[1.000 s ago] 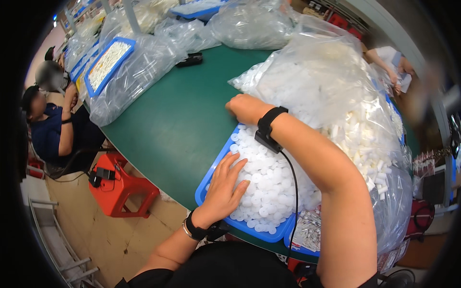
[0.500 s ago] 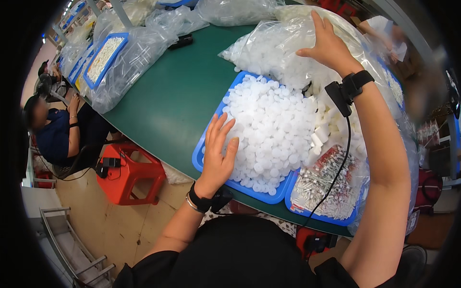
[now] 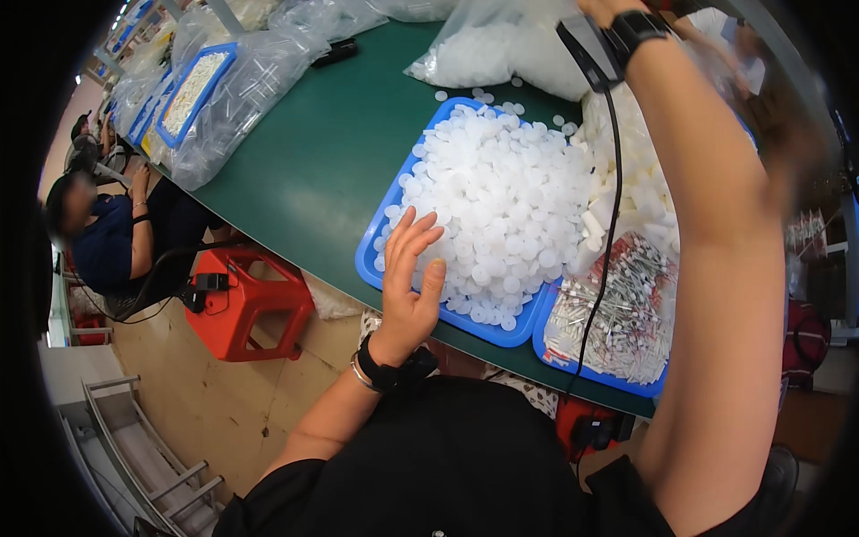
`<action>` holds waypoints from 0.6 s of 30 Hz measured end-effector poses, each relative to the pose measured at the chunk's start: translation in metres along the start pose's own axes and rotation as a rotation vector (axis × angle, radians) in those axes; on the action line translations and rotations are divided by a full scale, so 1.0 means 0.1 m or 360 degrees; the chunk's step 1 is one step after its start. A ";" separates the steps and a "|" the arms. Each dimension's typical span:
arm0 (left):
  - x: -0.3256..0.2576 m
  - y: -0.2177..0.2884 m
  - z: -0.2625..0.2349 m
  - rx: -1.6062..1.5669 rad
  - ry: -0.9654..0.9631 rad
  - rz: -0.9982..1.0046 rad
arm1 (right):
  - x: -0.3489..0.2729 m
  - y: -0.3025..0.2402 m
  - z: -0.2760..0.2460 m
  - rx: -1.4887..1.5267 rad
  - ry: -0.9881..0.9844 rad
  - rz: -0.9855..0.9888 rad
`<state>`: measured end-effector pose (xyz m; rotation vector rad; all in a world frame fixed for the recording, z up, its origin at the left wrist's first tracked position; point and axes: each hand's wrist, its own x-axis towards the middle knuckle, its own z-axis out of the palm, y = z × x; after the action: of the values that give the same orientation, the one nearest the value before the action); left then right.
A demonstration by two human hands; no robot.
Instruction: The person sits at a workbench and repeatedly assembles small white plastic components. They pick up a white cap and a metal pin, insert the pin into the cap, and then place the assembled unit into a clear plastic bag. The process is repeated continuously throughout the clip.
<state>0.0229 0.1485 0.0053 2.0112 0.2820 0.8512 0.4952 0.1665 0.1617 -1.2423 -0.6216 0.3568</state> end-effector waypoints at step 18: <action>-0.10 -0.04 0.15 -0.0034 -0.0149 0.0197 | 0.06 -0.81 0.41 0.0510 -0.0600 -0.0231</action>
<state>0.0255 0.1357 -0.0077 2.0583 0.0957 0.8302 0.4684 0.1770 0.2476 -0.8221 -0.9318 0.5520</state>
